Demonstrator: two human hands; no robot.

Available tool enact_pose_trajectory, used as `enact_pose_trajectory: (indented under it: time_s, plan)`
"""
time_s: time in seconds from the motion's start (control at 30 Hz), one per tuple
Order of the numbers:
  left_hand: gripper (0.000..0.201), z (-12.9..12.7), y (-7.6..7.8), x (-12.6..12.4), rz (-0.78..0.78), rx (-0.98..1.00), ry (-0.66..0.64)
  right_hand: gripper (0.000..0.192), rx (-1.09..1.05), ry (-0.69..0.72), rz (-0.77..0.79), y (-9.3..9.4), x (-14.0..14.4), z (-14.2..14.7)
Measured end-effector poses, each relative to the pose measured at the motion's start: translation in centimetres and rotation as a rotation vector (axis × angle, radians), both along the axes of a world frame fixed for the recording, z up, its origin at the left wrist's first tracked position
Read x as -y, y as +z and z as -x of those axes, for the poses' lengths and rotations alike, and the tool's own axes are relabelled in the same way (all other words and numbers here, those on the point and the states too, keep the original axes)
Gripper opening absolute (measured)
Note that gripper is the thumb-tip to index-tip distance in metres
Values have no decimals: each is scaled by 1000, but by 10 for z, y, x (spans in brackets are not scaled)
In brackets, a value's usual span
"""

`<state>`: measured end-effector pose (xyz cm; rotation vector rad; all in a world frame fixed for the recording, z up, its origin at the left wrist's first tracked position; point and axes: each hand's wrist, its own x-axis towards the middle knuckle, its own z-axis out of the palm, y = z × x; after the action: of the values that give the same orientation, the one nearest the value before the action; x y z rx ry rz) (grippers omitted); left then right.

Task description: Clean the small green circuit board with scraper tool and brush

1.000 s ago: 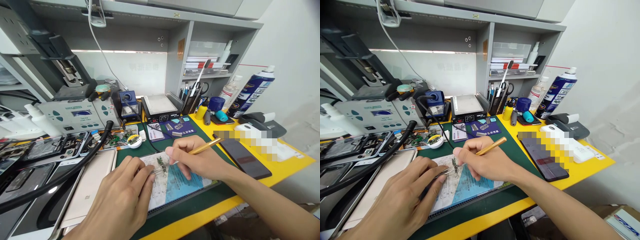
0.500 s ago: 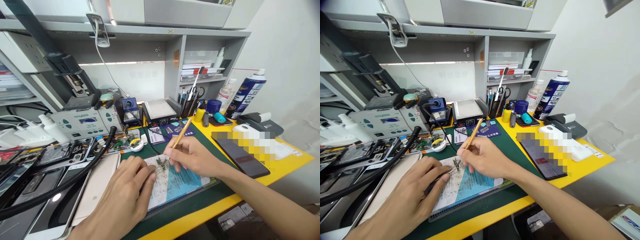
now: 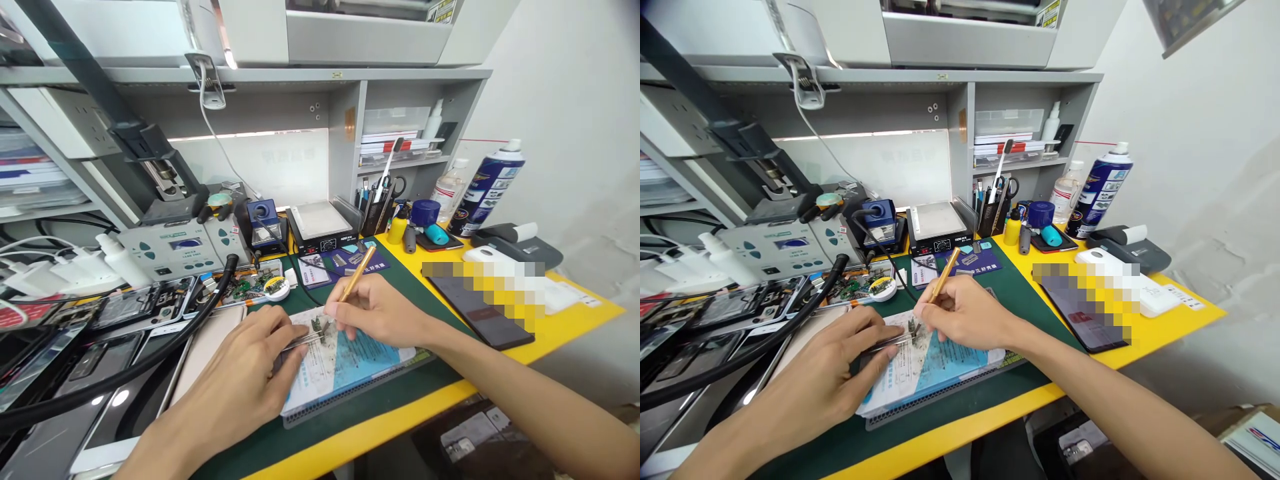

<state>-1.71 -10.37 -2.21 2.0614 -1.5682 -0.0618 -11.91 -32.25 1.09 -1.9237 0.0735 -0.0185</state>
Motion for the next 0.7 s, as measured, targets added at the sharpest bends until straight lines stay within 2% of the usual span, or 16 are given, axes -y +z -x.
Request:
enact_pose_trajectory:
  time_s: [0.37, 0.7]
  plan:
    - [22, 3, -5, 4, 98, -11, 19, 19, 27, 4, 9, -3, -1, 0]
    - [20, 2, -9, 4, 101, -15, 17, 17, 26, 9, 15, -1, 0, -1]
